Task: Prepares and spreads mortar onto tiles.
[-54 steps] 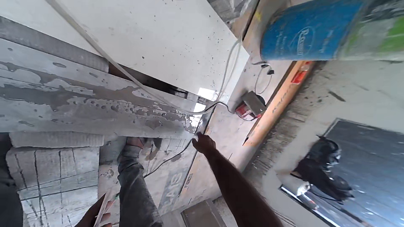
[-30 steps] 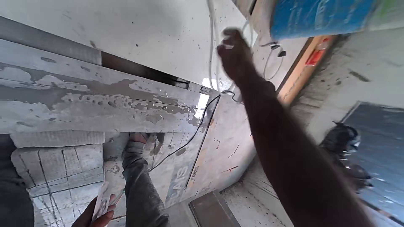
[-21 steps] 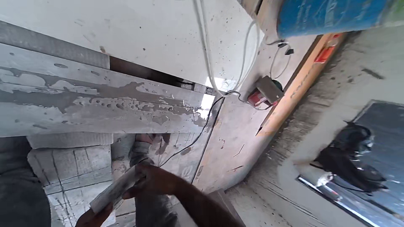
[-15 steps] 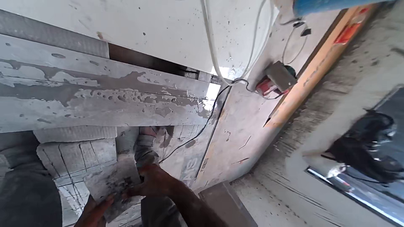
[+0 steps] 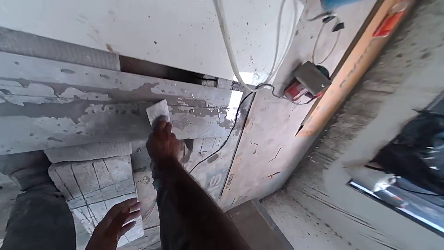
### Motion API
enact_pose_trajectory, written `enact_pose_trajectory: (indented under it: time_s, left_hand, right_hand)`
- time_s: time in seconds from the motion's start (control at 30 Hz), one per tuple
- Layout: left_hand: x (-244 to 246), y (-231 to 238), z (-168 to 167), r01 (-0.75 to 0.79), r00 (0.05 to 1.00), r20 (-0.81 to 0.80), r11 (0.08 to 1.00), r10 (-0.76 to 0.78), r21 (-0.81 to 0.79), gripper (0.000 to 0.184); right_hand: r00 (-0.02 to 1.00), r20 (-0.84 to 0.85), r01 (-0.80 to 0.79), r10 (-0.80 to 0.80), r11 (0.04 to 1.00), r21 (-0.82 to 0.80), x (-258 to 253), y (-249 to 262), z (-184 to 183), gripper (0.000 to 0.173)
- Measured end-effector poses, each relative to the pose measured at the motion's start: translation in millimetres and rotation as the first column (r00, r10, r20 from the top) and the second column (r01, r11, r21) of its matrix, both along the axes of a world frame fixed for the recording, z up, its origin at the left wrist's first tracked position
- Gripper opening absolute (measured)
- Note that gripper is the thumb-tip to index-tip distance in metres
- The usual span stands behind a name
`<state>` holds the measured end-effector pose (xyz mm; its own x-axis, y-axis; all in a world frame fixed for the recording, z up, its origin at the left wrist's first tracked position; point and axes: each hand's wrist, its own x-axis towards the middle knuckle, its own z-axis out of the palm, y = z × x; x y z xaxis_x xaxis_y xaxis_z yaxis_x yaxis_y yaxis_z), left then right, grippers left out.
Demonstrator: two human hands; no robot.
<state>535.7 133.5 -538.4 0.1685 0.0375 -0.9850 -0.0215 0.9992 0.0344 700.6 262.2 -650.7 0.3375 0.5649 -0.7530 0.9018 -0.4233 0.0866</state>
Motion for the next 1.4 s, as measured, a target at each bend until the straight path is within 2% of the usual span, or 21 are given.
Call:
enact_pose_trajectory:
  time_s: [0.07, 0.13, 0.23, 0.4, 0.47, 0.53, 0.63, 0.7, 0.73, 0.8, 0.87, 0.9, 0.97, 1.0, 1.07, 1.13, 1.2, 1.27, 1.33, 1.4]
  left_hand:
    - [0.9, 0.4, -2.6, 0.003, 1.0, -0.002, 1.0, -0.003, -0.01, 0.044]
    - [0.6, 0.3, -5.1, 0.011, 1.0, 0.001, 1.0, -0.011, -0.019, 0.045]
    - [1.7, -2.1, -4.9, 0.037, 0.999, 0.015, 0.999, -0.036, -0.014, 0.045]
    - [4.2, -0.8, -3.0, 0.091, 0.995, 0.052, 0.996, -0.09, -0.01, 0.043]
    - [2.2, -0.7, -4.9, 0.094, 0.995, 0.044, 0.996, -0.093, -0.003, 0.043]
    - [0.1, -2.6, -5.4, 0.089, 0.996, 0.032, 0.996, -0.089, -0.002, 0.043]
    - [2.1, -2.4, -5.0, 0.1, 0.994, 0.037, 0.995, -0.1, -0.013, 0.043]
    - [3.2, -2.5, -6.3, 0.108, 0.993, 0.046, 0.994, -0.107, -0.025, 0.042]
    - [3.1, -3.3, -7.3, 0.112, 0.993, 0.048, 0.993, -0.11, -0.026, 0.043]
    - [2.5, -5.3, -8.8, 0.108, 0.993, 0.051, 0.994, -0.106, -0.028, 0.042]
    - [1.7, -5.4, -8.9, 0.112, 0.993, 0.039, 0.993, -0.111, -0.03, 0.042]
    - [0.5, -4.5, -8.6, 0.118, 0.993, 0.032, 0.992, -0.117, -0.037, 0.042]
    - [-1.6, -2.9, -8.8, 0.118, 0.993, 0.015, 0.992, -0.118, -0.035, 0.042]
    - [-2.6, -2.5, -8.9, 0.118, 0.993, 0.01, 0.993, -0.117, -0.029, 0.042]
    - [-3.4, -1.8, -8.3, 0.122, 0.992, 0.0, 0.992, -0.122, -0.017, 0.043]
    - [-3.1, -2.3, -6.4, 0.119, 0.993, 0.002, 0.993, -0.119, -0.016, 0.044]
    - [-4.9, -1.3, -4.6, 0.103, 0.995, 0.007, 0.995, -0.103, -0.008, 0.043]
    - [-7.7, 1.3, -5.8, 0.068, 0.998, -0.009, 0.998, -0.068, -0.002, 0.042]
    - [-9.0, 1.0, -6.5, 0.049, 0.999, -0.021, 0.999, -0.049, -0.008, 0.042]
    - [-7.4, -1.4, -5.2, 0.047, 0.998, -0.028, 0.999, -0.047, -0.023, 0.041]
  right_hand:
    - [0.998, 0.059, 0.026, -0.029, 0.998, 0.064, 0.3, 7.4, -9.0, 0.043]
    - [0.993, 0.108, 0.028, -0.044, 0.99, 0.14, 26.0, 11.8, -11.4, 0.042]
    - [0.976, 0.171, 0.117, -0.132, 0.989, 0.093, 102.8, 18.2, -11.1, 0.039]
    - [0.93, 0.287, 0.241, -0.228, 0.971, -0.01, 263.7, 16.2, -7.9, 0.041]
    - [0.894, 0.266, 0.365, -0.361, 0.93, 0.037, 307.7, 15.8, 3.2, 0.044]
    - [0.847, 0.289, 0.432, -0.447, 0.894, 0.117, 322.9, 10.4, 12.5, 0.046]
    - [0.836, 0.305, 0.419, -0.456, 0.89, 0.18, 286.5, 7.6, 36.5, 0.045]
    - [0.9, 0.269, 0.309, -0.343, 0.937, 0.163, 231.9, 3.1, 43.6, 0.042]
    - [0.943, 0.23, 0.203, -0.242, 0.962, 0.182, 199.2, -3.6, 41.8, 0.041]
    - [0.992, 0.122, 0.004, -0.04, 0.958, 0.285, 135.7, -19.9, 29.1, 0.039]
    - [0.991, -0.001, -0.119, 0.134, 0.878, 0.464, 88.9, -32.3, 9.0, 0.036]
    - [0.978, -0.018, -0.171, 0.209, 0.843, 0.511, 75.6, -33.2, -2.6, 0.035]
    - [0.964, -0.022, -0.222, 0.264, 0.851, 0.475, 73.7, -23.9, -21.0, 0.039]
    - [0.973, 0.005, -0.209, 0.233, 0.864, 0.458, 85.3, -16.8, -27.6, 0.04]
    - [0.992, 0.108, -0.097, 0.061, 0.923, 0.371, 130.8, 0.0, -33.0, 0.042]
    - [0.966, 0.169, 0.157, -0.194, 0.965, 0.212, 205.5, 14.4, -28.9, 0.044]
    - [0.9, 0.185, 0.379, -0.395, 0.918, 0.116, 287.5, 17.7, -14.7, 0.041]
    - [0.813, 0.177, 0.542, -0.554, 0.832, 0.117, 340.0, 23.1, 2.7, 0.038]
    - [0.77, 0.211, 0.576, -0.602, 0.798, 0.178, 352.9, 29.0, 21.1, 0.034]
    - [0.82, 0.178, 0.51, -0.543, 0.836, 0.204, 329.8, 29.6, 39.4, 0.035]
